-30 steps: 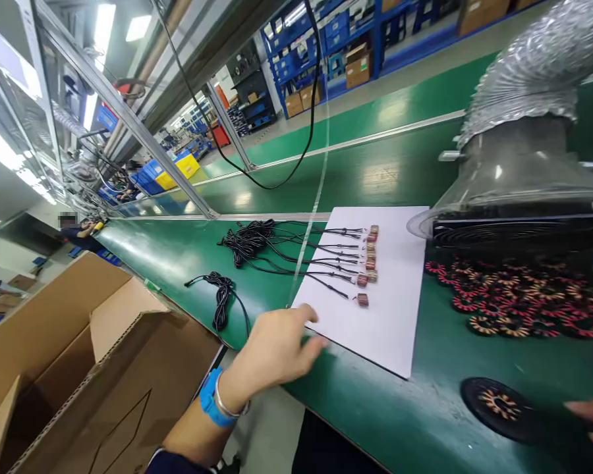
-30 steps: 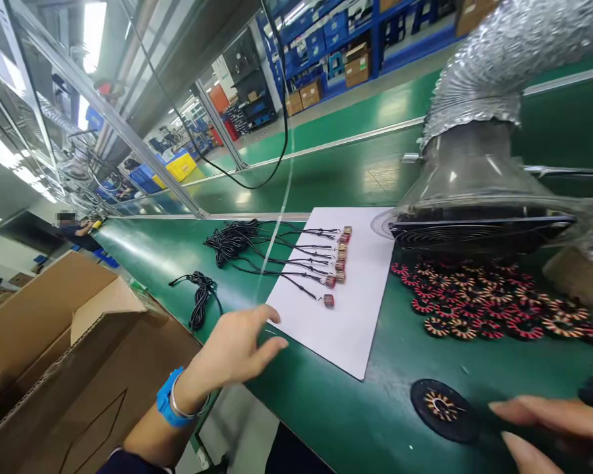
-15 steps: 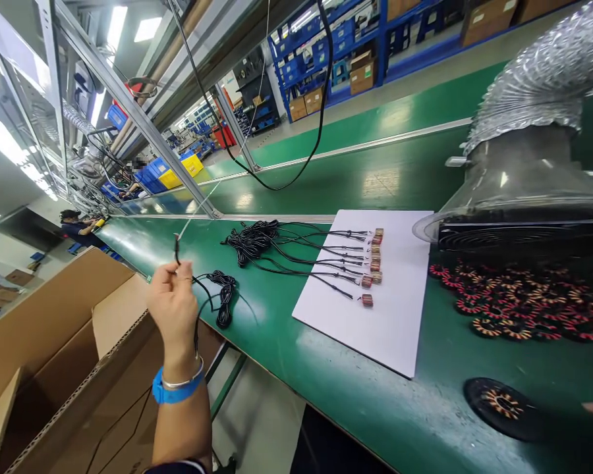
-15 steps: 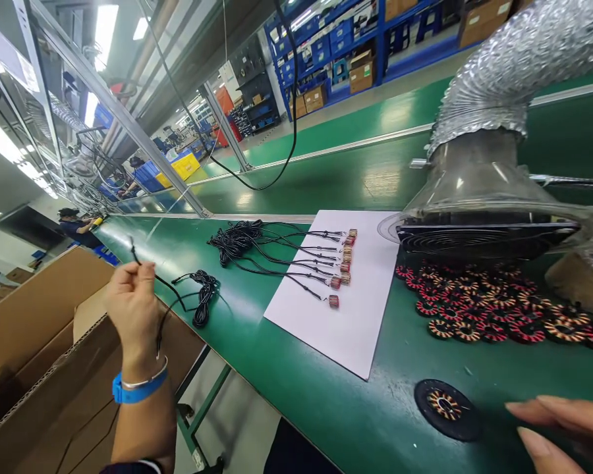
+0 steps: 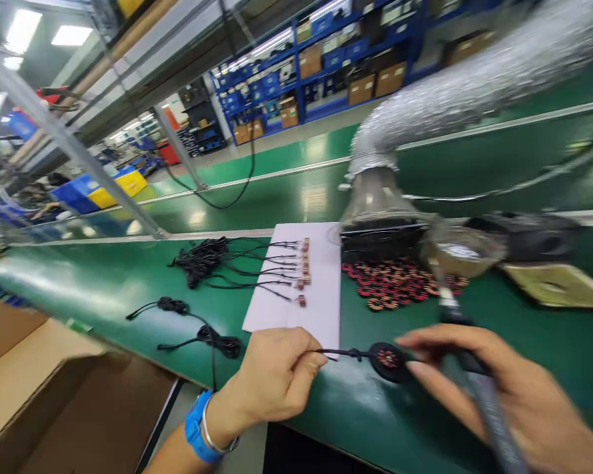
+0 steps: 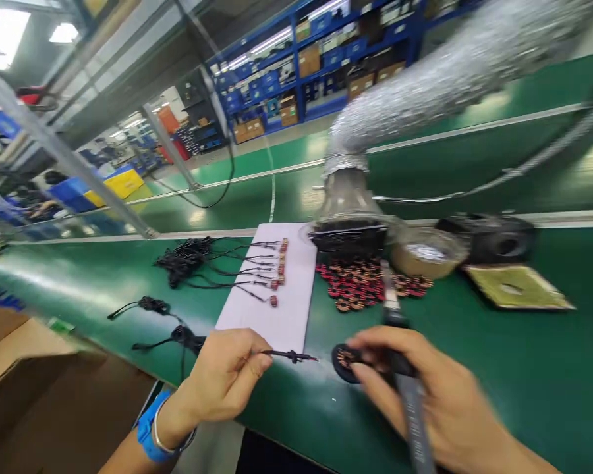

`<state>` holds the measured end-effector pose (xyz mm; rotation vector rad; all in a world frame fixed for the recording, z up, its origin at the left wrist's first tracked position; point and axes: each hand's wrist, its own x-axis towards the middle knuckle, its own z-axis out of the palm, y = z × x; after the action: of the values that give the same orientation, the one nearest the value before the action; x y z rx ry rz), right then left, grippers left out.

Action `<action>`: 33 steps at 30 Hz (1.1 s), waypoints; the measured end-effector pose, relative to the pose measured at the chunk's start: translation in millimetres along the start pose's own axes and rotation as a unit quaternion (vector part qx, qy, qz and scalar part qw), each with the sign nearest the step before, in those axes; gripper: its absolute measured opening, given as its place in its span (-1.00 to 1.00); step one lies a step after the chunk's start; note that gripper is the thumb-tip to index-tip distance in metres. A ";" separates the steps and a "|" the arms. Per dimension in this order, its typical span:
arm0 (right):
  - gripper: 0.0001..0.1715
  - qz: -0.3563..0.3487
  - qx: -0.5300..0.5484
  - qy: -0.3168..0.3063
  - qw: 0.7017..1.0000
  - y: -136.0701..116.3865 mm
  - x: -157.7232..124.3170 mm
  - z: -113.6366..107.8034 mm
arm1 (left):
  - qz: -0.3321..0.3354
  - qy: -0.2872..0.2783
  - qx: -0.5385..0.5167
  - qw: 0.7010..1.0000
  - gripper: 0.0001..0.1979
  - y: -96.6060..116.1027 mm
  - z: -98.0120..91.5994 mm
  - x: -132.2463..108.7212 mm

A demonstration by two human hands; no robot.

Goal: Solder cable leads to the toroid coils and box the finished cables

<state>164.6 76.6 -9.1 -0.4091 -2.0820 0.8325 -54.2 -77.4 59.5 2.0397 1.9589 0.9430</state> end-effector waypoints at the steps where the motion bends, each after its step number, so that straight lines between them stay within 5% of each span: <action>1: -0.62 0.018 0.022 -0.030 0.999 -8.9 4.5 1.4 | 0.003 -0.017 0.009 1.000 -0.85 -1.0 9.1 2.6; 7: -0.75 0.021 0.077 -0.015 0.997 -23.3 23.5 8.2 | -0.021 -0.111 0.048 0.992 -0.84 -11.8 32.3 13.5; 12: -0.73 -0.055 0.042 0.015 0.998 -15.9 25.4 12.3 | -0.008 -0.105 0.026 0.994 -0.71 5.7 29.6 38.3; 14: -0.71 -0.081 0.039 0.030 0.996 -11.2 24.7 13.5 | -0.026 -0.155 -0.017 0.987 -0.71 13.3 31.9 52.7; 18: -0.65 -0.013 0.076 0.052 0.996 1.4 20.3 13.8 | -0.089 -0.246 -0.121 0.958 -0.68 16.6 42.7 73.6; 22: -0.63 0.089 0.130 0.038 0.987 10.8 15.9 15.7 | -0.089 -0.212 -0.110 0.967 -0.75 8.9 55.8 75.9; 33: -0.66 0.131 0.199 0.035 0.971 7.0 15.1 23.8 | -0.073 -0.154 -0.093 0.981 -0.82 -3.2 71.5 58.5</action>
<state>136.4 80.0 -15.3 -0.4898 -1.7599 1.3422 -22.0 0.0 20.5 1.7883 1.7571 0.7018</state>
